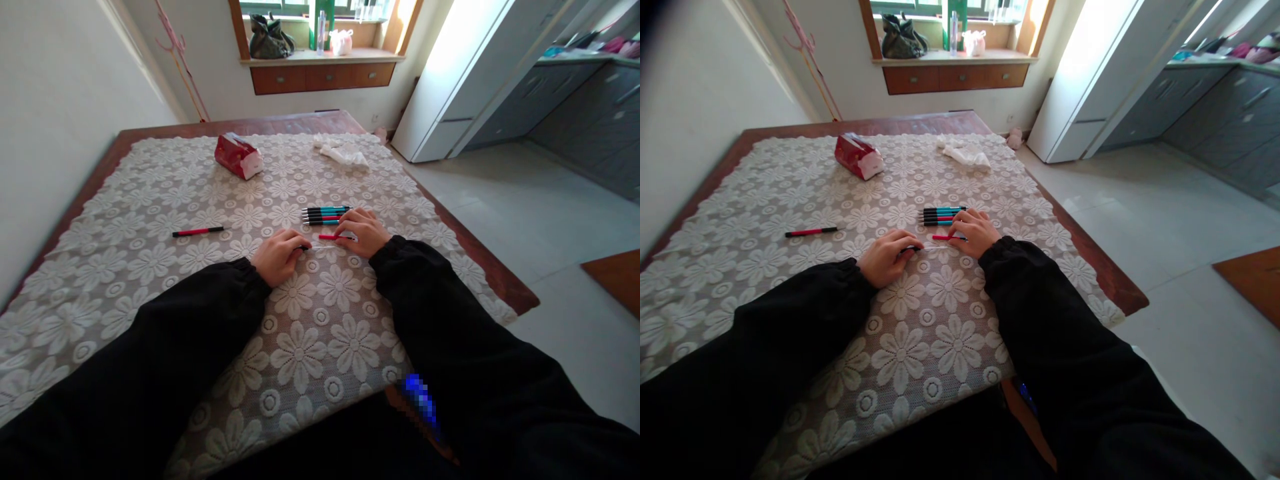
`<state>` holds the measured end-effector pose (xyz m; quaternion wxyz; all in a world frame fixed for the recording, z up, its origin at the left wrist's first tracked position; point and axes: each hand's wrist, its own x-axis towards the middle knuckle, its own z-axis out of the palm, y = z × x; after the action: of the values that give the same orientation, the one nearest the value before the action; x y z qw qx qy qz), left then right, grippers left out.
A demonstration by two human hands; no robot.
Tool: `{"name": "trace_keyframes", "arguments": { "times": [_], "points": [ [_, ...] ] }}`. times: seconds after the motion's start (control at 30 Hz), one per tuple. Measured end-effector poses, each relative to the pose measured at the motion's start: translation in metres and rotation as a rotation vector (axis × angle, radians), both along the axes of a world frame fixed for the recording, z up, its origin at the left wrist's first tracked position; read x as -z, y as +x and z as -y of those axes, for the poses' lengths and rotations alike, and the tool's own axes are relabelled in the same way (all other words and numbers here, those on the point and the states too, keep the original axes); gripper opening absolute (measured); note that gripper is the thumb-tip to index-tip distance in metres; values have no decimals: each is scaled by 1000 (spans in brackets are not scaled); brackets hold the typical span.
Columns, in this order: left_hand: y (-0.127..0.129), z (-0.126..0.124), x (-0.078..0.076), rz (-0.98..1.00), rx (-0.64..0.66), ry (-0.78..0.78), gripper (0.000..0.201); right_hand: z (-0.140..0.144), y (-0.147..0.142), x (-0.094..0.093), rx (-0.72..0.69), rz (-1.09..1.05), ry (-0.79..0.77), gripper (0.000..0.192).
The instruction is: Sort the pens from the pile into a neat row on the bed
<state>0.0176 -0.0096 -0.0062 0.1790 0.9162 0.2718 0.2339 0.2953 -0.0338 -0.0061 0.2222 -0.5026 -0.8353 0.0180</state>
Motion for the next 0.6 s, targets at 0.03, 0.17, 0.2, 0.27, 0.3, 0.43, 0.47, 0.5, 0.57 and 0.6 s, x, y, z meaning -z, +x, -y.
{"name": "trace_keyframes", "arguments": {
  "times": [0.03, 0.17, 0.2, 0.27, 0.3, 0.43, 0.47, 0.5, 0.57, 0.6],
  "points": [
    [0, 0, 0, 3, -5, -5, 28, -1, 2, -1, 17, 22, -7, 11],
    [0, 0, 0, 16, -32, -38, 28, -4, 23, -6, 3, 81, -94, 7],
    [0, 0, -1, 18, -34, -44, 28, -5, 30, -8, -25, 92, -126, 7],
    [0, 1, -1, 23, -35, -50, 28, -4, 40, -10, -72, 100, -191, 7],
    [0, 1, -1, 25, -35, -52, 28, -4, 43, -11, -85, 96, -219, 7],
    [0, 1, -2, 32, -29, -62, 28, 1, 38, -13, -114, 81, -273, 8],
    [0, 1, -2, 31, -29, -63, 28, 2, 35, -13, -117, 83, -278, 8],
    [0, 1, -2, 28, -29, -63, 28, 3, 31, -14, -115, 84, -283, 8],
    [0, 1, -2, 23, -28, -62, 28, 5, 27, -15, -111, 84, -290, 8],
    [0, 1, -2, 21, -28, -61, 28, 5, 25, -16, -111, 83, -292, 8]
  ]
}}
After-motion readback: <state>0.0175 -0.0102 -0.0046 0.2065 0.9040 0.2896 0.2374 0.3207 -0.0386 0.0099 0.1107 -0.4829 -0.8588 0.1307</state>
